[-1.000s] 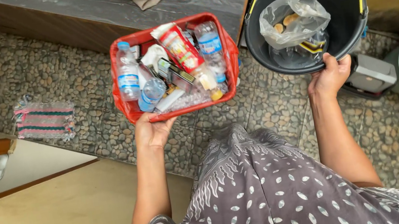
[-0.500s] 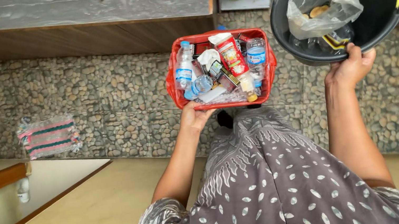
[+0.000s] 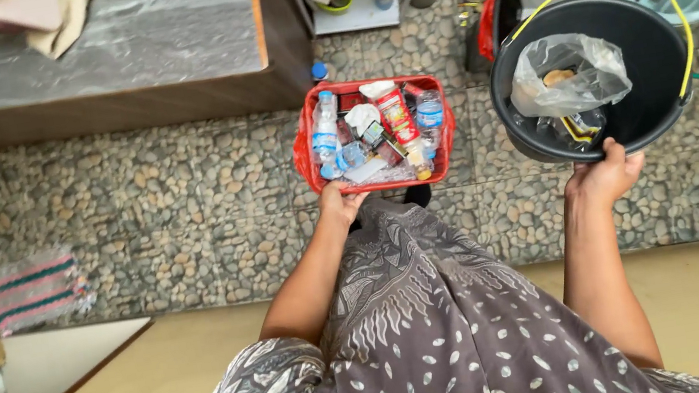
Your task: Sort various trash items like plastic bottles and containers into different bins.
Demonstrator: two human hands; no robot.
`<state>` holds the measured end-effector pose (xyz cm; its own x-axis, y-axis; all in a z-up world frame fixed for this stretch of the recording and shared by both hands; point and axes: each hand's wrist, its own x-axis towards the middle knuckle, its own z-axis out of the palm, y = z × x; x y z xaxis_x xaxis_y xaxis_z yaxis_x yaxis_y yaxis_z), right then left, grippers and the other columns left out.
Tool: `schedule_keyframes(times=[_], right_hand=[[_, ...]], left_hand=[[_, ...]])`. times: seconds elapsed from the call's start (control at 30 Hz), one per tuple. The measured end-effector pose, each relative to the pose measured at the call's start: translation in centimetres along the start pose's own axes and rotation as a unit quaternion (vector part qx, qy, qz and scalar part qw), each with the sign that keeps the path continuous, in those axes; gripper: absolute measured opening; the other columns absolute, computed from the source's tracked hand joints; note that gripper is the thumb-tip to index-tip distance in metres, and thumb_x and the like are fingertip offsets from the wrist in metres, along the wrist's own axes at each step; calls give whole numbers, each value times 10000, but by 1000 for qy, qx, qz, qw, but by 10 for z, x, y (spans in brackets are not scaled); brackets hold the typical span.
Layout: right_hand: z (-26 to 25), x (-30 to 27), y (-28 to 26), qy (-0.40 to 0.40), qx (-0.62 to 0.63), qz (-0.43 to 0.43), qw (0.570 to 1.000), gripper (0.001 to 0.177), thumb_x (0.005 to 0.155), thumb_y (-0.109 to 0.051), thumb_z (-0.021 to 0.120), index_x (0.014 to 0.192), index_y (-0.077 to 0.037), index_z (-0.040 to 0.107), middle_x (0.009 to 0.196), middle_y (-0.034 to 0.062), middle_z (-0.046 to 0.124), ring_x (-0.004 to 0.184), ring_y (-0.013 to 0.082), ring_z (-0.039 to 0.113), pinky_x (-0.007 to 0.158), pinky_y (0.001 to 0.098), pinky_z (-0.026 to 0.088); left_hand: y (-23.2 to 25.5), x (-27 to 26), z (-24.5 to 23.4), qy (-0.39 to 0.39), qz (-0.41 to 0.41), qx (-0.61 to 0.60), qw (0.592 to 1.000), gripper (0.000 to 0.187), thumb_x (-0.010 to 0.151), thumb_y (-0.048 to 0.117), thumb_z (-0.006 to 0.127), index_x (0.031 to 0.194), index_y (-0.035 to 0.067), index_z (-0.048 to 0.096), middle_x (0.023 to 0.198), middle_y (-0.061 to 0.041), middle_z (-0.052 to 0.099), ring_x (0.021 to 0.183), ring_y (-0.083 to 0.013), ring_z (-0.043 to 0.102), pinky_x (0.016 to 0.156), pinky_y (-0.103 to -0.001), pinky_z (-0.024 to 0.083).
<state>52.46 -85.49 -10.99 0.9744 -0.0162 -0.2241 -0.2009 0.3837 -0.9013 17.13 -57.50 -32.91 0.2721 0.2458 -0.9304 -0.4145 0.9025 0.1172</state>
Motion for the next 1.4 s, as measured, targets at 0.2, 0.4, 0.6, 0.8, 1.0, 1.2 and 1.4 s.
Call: schedule_keyframes(times=[0.2,0.4,0.6,0.8,1.0,1.2,1.4], right_hand=[[-60,50,36,82,27,-1,996,209,909,122,526,1023,-50,497,1039,96,627,893,218,693,738,399,681],[-62,60,98,53,38,1,998,300,957,137,488,1212,2,569,1156,125,634,985,242,673,865,411,651],[-45,64,160,101,11,63,993,172,1053,19,502,1188,-85,528,1181,107,655,954,252,681,706,413,611],[-44,65,213,138,27,73,987,231,1022,26,504,1210,-97,560,1220,79,649,1042,250,690,820,452,634],[-80,63,255,114,33,62,991,180,1078,56,535,1207,-67,559,1221,105,650,1122,267,670,981,486,627],[-67,55,269,114,-18,61,991,190,1039,35,551,1173,-100,540,1254,84,651,1135,240,676,985,503,624],[-60,46,278,117,-29,56,991,185,1042,51,563,1172,-76,528,1197,70,629,1072,219,661,961,440,623]], left_hand=[[-33,74,29,74,0,34,997,249,887,40,524,1124,-30,554,1182,-218,620,1086,-406,657,963,-652,560],[-61,174,87,113,25,22,993,213,911,22,537,1117,-10,580,1121,-224,634,1029,-429,666,862,-657,597],[-75,286,113,79,39,52,995,208,942,50,522,1135,-5,579,1076,-194,654,953,-376,696,830,-626,577],[-87,393,109,20,32,80,996,233,950,46,516,1167,-23,563,1082,-210,656,946,-377,698,826,-617,630],[-90,466,109,72,24,165,983,317,918,34,530,1232,64,560,1090,-152,658,974,-364,687,842,-584,622],[-68,507,87,57,-20,207,977,274,966,114,539,1226,41,586,1143,-172,665,1006,-369,683,862,-578,616],[-66,487,89,52,21,237,970,492,917,225,538,1397,152,458,1217,-128,645,1104,-358,653,925,-570,553]])
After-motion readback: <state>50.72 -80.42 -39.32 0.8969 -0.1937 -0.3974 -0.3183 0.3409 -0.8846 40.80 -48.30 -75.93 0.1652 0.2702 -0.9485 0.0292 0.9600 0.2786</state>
